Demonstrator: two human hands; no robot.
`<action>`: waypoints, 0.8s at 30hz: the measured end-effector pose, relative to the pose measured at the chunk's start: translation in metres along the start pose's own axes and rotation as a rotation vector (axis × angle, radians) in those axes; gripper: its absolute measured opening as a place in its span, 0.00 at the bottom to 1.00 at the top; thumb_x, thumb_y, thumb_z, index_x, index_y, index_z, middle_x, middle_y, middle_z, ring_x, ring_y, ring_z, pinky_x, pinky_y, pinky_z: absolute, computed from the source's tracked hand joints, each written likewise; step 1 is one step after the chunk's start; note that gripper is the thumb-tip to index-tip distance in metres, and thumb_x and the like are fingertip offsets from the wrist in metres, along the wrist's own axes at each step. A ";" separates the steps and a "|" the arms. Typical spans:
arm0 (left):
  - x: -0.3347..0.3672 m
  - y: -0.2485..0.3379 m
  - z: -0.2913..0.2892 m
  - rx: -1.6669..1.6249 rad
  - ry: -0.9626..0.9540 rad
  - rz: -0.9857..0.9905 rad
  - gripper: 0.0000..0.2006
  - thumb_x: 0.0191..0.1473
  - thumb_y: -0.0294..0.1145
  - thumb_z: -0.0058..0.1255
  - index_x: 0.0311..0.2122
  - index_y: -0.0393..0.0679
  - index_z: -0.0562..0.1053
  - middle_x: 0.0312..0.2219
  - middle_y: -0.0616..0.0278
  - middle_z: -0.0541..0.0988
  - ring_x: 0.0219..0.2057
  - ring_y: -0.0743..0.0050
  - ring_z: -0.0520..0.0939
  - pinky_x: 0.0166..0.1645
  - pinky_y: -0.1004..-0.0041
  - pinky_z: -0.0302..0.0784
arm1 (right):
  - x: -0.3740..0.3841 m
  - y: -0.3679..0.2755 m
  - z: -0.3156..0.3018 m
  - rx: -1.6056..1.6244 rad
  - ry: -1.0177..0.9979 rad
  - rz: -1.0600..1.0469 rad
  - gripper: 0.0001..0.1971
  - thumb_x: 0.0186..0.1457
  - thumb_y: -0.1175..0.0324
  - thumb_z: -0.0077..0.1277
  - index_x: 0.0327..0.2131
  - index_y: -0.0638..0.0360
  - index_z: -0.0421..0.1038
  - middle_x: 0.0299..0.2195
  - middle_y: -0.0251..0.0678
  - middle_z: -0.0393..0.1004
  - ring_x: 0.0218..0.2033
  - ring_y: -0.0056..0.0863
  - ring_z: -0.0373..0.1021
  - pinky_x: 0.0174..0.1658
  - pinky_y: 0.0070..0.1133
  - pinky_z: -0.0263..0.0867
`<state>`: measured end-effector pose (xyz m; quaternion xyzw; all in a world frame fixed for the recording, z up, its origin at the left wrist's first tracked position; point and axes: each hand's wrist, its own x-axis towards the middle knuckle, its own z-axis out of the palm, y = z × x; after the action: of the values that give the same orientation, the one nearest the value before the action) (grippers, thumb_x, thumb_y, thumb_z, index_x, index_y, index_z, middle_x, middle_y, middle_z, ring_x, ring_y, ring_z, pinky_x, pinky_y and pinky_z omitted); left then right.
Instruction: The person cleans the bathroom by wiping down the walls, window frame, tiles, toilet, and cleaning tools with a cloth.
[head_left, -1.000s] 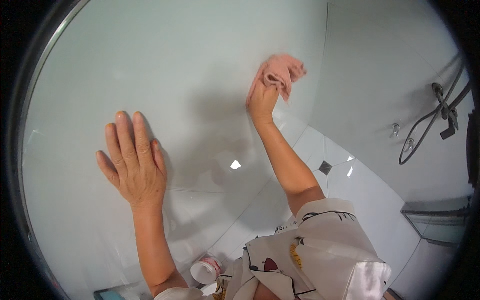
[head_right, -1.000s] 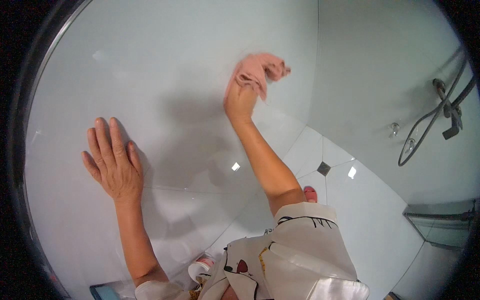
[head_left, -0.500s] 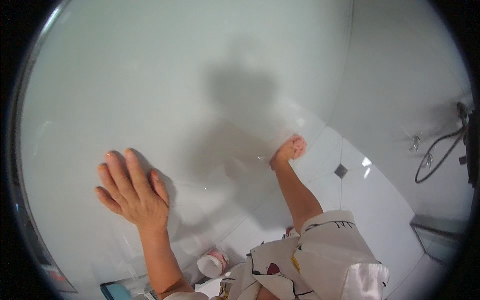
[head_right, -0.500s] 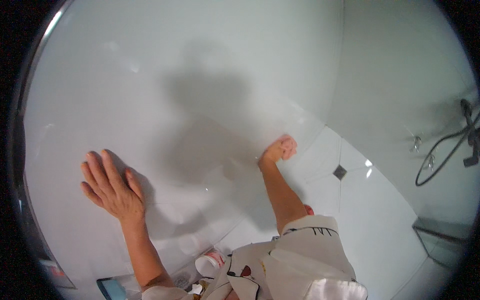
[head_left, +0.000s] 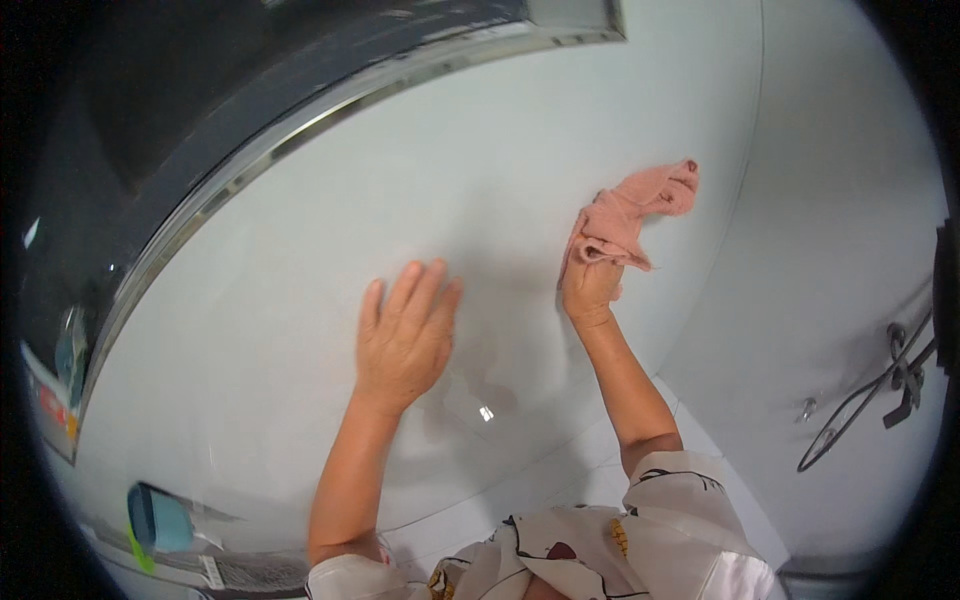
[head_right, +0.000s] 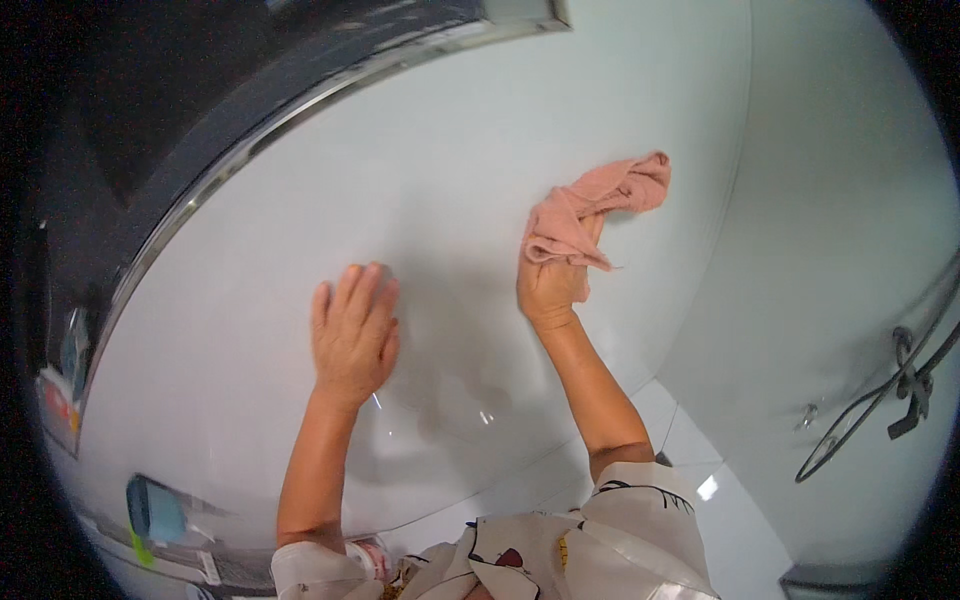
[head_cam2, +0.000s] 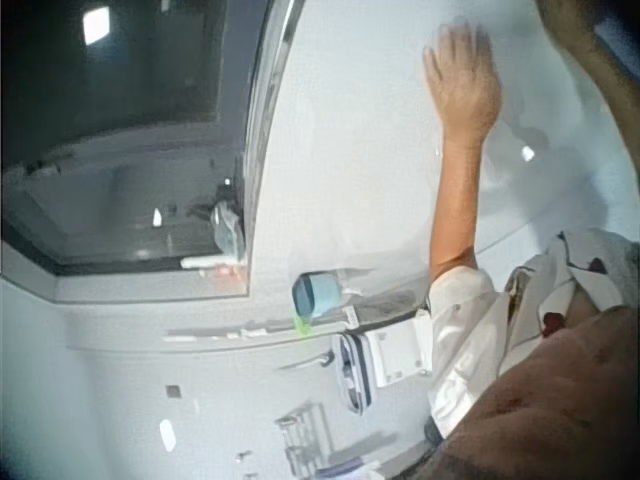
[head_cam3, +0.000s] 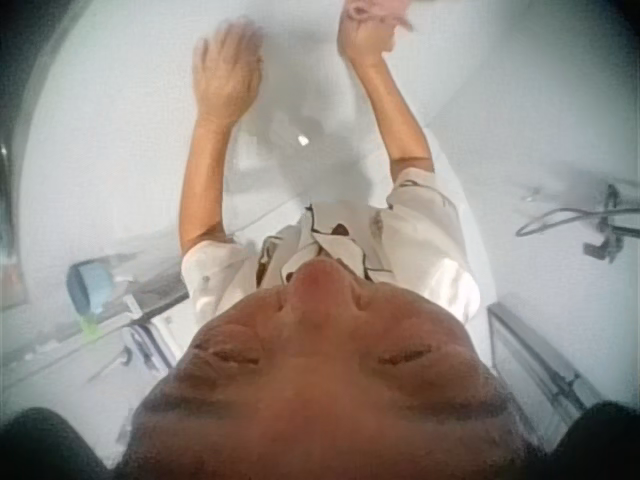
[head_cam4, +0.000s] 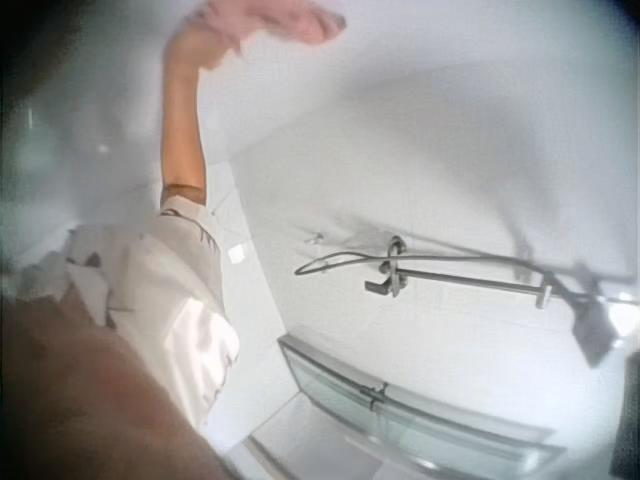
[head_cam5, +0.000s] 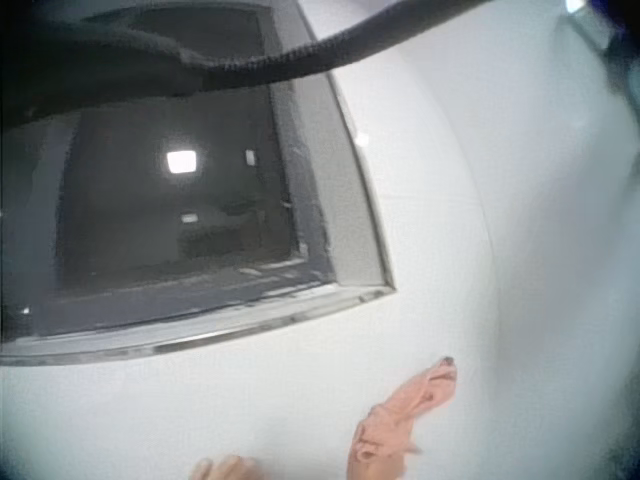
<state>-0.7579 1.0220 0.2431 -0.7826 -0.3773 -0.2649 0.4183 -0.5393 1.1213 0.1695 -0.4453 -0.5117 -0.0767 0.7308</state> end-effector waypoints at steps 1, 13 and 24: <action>-0.008 0.004 -0.003 -0.162 0.017 -0.016 0.21 0.48 0.31 0.50 0.50 0.43 0.70 0.56 0.53 0.66 0.59 0.54 0.64 0.60 0.49 0.51 | -0.001 -0.031 0.004 -0.086 -0.012 -0.123 0.11 0.53 0.69 0.43 0.37 0.65 0.71 0.39 0.48 0.71 0.40 0.46 0.66 0.47 0.37 0.60; -0.125 -0.051 -0.064 -0.239 0.317 -0.243 0.24 0.56 0.32 0.39 0.57 0.33 0.62 0.57 0.40 0.61 0.58 0.37 0.60 0.61 0.48 0.52 | -0.143 -0.203 0.082 0.501 -0.888 -0.574 0.09 0.46 0.67 0.53 0.34 0.53 0.72 0.38 0.32 0.73 0.41 0.29 0.68 0.42 0.28 0.64; -0.070 -0.080 -0.129 -0.050 0.297 -0.143 0.26 0.49 0.30 0.46 0.56 0.41 0.65 0.58 0.47 0.62 0.58 0.46 0.64 0.61 0.48 0.50 | -0.018 -0.154 0.054 -0.447 -0.421 -0.568 0.11 0.51 0.64 0.48 0.35 0.57 0.74 0.27 0.38 0.74 0.37 0.41 0.69 0.43 0.36 0.61</action>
<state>-0.8760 0.9149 0.2941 -0.7161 -0.3595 -0.4162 0.4298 -0.6719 1.0633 0.2476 -0.4401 -0.7232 -0.2916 0.4453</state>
